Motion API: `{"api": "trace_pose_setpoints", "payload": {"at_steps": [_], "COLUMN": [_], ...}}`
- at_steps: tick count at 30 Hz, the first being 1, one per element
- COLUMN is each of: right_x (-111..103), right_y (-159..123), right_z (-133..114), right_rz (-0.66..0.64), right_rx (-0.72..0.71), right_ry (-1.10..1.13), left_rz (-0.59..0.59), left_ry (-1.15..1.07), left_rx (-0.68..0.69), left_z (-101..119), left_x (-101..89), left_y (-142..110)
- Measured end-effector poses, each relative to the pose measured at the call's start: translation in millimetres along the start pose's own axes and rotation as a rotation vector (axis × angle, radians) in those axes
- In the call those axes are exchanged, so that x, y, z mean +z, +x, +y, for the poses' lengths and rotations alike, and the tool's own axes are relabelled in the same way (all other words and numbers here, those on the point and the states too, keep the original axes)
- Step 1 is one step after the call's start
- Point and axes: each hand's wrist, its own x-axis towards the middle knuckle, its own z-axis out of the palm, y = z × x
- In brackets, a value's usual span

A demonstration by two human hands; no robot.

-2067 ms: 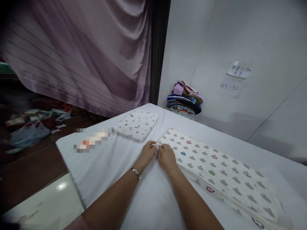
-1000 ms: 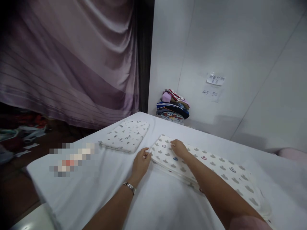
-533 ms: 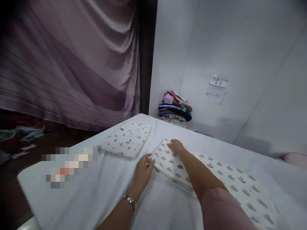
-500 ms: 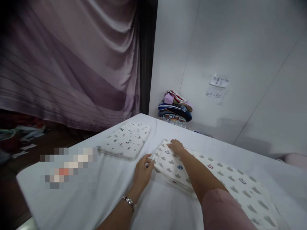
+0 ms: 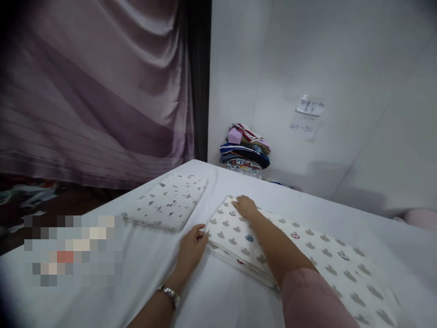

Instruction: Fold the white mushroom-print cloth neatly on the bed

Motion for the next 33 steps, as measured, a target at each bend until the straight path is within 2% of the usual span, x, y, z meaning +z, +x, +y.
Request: {"api": "trace_pose_setpoints", "payload": {"at_steps": [3,5,13,17,23,27,30,33], "right_x": [-7,-13,-38,-39,-31,-34,-37,-33], "right_y": [-4,-12,-98,-114,-108,-104,-89,-64], "right_z": [7,21,114,138,148,150,137,113], "right_rz": [-0.017,-0.032,-0.094,-0.076,-0.048,-0.066,-0.085,-0.104], "right_rx": [-0.009,0.005,0.135,0.195,0.236,0.201,0.140,0.089], "right_ry": [0.020,0.031,-0.002,-0.032,-0.022,0.005,0.025,0.037], "left_rz": [-0.038,-0.057,-0.061,-0.070,-0.054,-0.036,-0.040,-0.036], "left_ry": [0.018,0.017,0.037,0.017,-0.062,-0.062,-0.028,-0.039], "left_rx": [-0.015,-0.029,-0.049,-0.069,-0.087,-0.081,-0.077,-0.071], "left_z": [0,1,5,4,3,5,7,7], "left_x": [-2.8,-4.3,-6.5,-6.4,-5.1,-5.0,-5.3,-4.9], "left_y": [2,4,4,4,2,1,1,0]}}
